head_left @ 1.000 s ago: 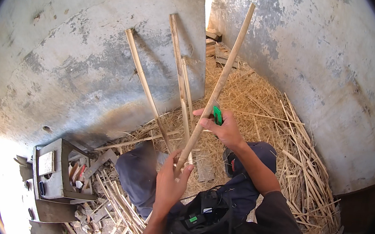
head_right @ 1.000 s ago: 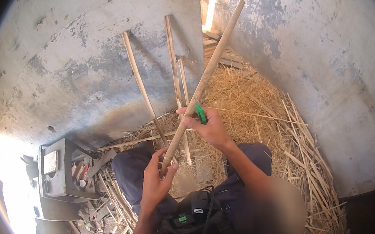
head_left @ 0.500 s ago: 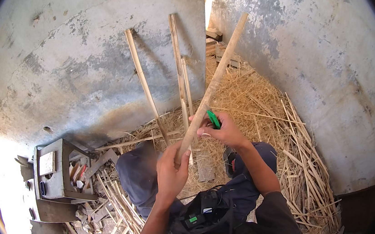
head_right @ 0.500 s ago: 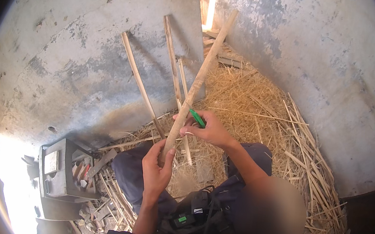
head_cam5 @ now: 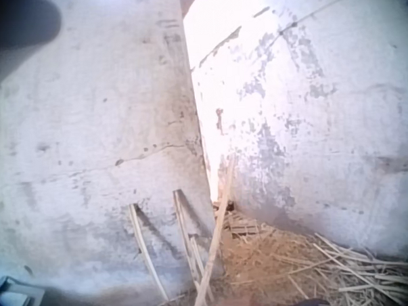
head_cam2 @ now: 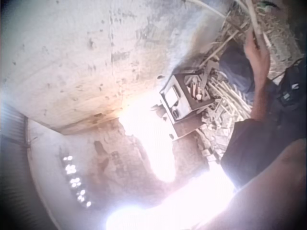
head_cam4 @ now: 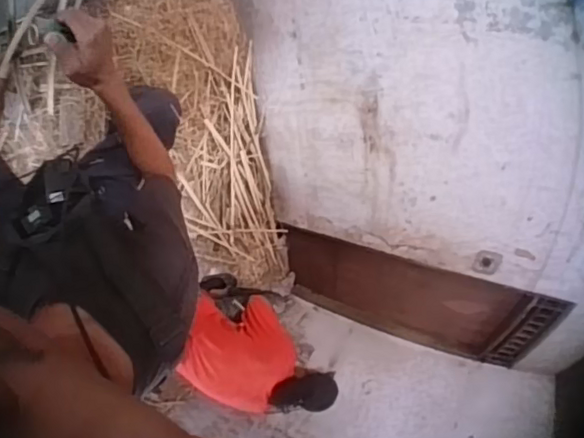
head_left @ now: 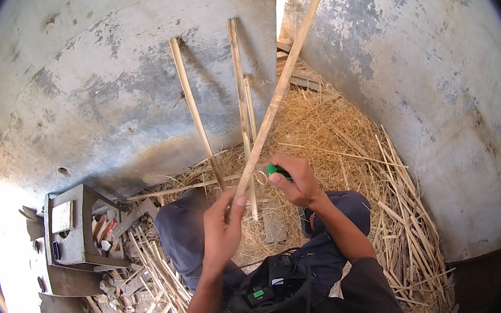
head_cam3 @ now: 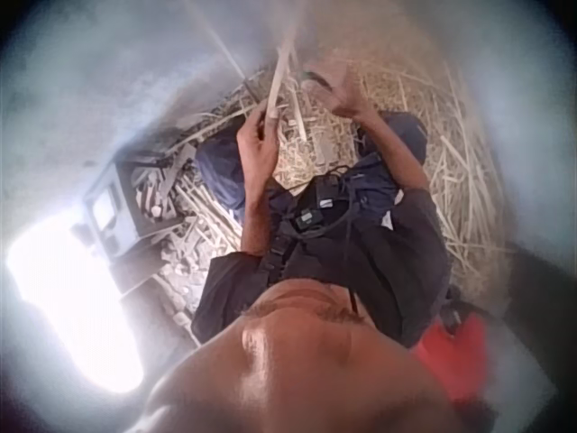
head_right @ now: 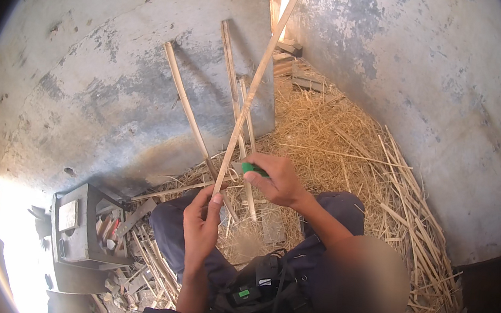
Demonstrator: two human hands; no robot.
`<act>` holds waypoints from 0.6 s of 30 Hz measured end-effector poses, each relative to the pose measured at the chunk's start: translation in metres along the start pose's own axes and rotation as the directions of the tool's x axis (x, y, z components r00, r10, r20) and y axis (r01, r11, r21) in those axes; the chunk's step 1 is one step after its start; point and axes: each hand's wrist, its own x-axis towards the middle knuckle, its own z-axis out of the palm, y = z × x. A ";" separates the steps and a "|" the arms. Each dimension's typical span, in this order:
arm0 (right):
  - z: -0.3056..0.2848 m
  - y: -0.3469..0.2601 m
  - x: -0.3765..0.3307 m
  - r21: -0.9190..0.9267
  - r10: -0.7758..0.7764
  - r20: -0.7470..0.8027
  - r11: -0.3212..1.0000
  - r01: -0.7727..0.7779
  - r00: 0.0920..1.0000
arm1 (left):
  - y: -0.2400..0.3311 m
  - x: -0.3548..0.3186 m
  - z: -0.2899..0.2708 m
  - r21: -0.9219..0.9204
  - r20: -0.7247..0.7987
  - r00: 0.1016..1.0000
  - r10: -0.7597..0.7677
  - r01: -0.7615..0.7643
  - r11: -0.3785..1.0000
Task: The person sits on a straw-covered floor and uses a green-handled knife to shave thin strips from a long bamboo stick. They hold the stick with their left hand and repeatedly scrape the blade along its length to remove the outer layer, producing fine shavings that fall onto the floor.
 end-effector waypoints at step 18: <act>0.005 -0.014 0.001 -0.315 -0.237 -0.079 0.928 0.201 0.968 | 0.007 -0.008 -0.001 -0.058 0.114 0.992 -0.059 0.066 0.996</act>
